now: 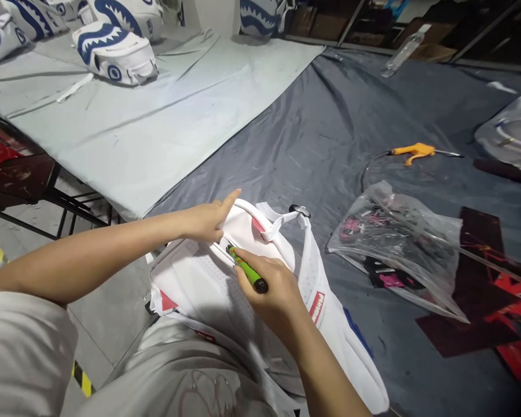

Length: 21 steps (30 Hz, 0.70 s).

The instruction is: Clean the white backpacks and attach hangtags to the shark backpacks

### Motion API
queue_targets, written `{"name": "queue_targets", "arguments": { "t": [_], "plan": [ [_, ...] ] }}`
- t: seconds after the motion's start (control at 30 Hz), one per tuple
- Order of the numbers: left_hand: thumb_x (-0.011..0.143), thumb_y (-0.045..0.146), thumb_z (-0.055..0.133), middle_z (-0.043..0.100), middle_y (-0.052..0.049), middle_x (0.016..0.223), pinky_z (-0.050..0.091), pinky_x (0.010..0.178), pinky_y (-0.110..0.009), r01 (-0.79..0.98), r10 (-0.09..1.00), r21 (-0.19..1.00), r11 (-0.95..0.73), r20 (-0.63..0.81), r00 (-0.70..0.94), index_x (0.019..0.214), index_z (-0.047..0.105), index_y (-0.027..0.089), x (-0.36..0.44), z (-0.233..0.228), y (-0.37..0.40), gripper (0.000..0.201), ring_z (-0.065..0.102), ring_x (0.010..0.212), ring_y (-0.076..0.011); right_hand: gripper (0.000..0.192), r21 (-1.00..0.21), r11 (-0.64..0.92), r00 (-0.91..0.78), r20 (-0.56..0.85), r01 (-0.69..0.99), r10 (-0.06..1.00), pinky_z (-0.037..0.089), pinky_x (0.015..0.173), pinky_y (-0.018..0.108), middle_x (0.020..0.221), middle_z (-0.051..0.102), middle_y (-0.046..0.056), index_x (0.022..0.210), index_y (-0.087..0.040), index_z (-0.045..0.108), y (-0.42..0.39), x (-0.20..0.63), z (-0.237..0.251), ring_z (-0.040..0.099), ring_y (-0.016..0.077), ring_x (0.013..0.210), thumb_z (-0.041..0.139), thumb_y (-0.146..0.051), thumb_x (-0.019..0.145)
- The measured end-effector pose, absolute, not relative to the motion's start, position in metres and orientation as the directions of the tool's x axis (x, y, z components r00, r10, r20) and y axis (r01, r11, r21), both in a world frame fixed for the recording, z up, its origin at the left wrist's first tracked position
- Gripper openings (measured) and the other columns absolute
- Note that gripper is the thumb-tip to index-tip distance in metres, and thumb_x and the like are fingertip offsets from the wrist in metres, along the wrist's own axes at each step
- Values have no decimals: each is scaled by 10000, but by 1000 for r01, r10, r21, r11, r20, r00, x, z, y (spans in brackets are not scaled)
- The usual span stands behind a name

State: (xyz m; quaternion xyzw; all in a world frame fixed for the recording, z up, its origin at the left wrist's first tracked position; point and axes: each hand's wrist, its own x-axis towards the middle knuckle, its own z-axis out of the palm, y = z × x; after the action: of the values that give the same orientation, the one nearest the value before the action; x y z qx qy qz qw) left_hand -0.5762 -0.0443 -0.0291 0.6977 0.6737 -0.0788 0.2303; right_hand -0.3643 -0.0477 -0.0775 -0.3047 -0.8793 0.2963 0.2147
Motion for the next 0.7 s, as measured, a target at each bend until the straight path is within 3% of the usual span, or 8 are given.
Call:
{"name": "queue_targets", "arguments": {
  "t": [0.1, 0.23, 0.33, 0.43, 0.5, 0.63, 0.7],
  "plan": [
    [886, 265, 501, 526, -195, 1424, 491, 884, -260, 967, 896, 256, 21, -434, 95, 1549, -174, 125, -583, -32, -42, 957, 631, 1136, -211, 288, -678, 606, -716, 168, 415, 678, 527, 758, 358, 992, 775, 52, 1152, -221, 713, -43, -375, -82, 726, 242, 843, 579, -264, 901],
    [869, 293, 525, 423, -212, 1512, 490, 890, -289, 962, 864, 269, 51, -495, 92, 1537, -243, 181, -581, -28, -38, 1024, 626, 1145, -230, 283, -742, 564, -643, 240, 362, 727, 519, 824, 347, 1080, 762, 56, 1163, -207, 707, -43, -382, -92, 721, 228, 918, 577, -265, 919],
    [850, 351, 584, 402, -251, 1500, 496, 852, -322, 989, 821, 118, 94, -572, -10, 1504, -322, 175, -569, -18, -34, 1132, 640, 1112, -281, 270, -746, 567, -626, 264, 349, 733, 517, 792, 339, 1046, 769, 49, 1140, -206, 719, -44, -382, -96, 724, 224, 884, 587, -276, 915],
    [835, 294, 596, 437, -266, 1450, 493, 835, -338, 992, 802, -20, 125, -586, -113, 1517, -292, 143, -561, -13, -31, 1130, 633, 1108, -316, 275, -736, 584, -629, 282, 342, 724, 515, 793, 342, 1046, 769, 51, 1137, -198, 721, -43, -380, -95, 722, 227, 891, 584, -277, 912],
    [820, 279, 601, 435, -245, 1460, 492, 835, -320, 993, 816, 32, 117, -573, -78, 1535, -253, 159, -564, -16, -32, 1120, 622, 1125, -301, 283, -727, 584, -638, 265, 361, 723, 512, 799, 345, 1058, 767, 47, 1150, -202, 716, -44, -377, -93, 719, 231, 909, 581, -276, 912],
    [784, 297, 609, 514, -186, 1408, 490, 784, -261, 967, 856, 244, 67, -512, 70, 1549, -178, 191, -581, -25, -35, 1103, 644, 1051, -240, 293, -699, 573, -655, 197, 427, 729, 503, 785, 346, 1034, 768, 40, 1163, -213, 711, -46, -372, -85, 711, 238, 901, 582, -274, 907],
    [773, 296, 597, 551, -180, 1357, 490, 764, -264, 959, 864, 275, 63, -497, 85, 1555, -127, 181, -587, -26, -36, 1072, 655, 998, -234, 295, -694, 565, -666, 165, 446, 728, 494, 781, 338, 1002, 768, 42, 1165, -214, 710, -47, -371, -82, 706, 233, 883, 594, -272, 900]
  ]
}}
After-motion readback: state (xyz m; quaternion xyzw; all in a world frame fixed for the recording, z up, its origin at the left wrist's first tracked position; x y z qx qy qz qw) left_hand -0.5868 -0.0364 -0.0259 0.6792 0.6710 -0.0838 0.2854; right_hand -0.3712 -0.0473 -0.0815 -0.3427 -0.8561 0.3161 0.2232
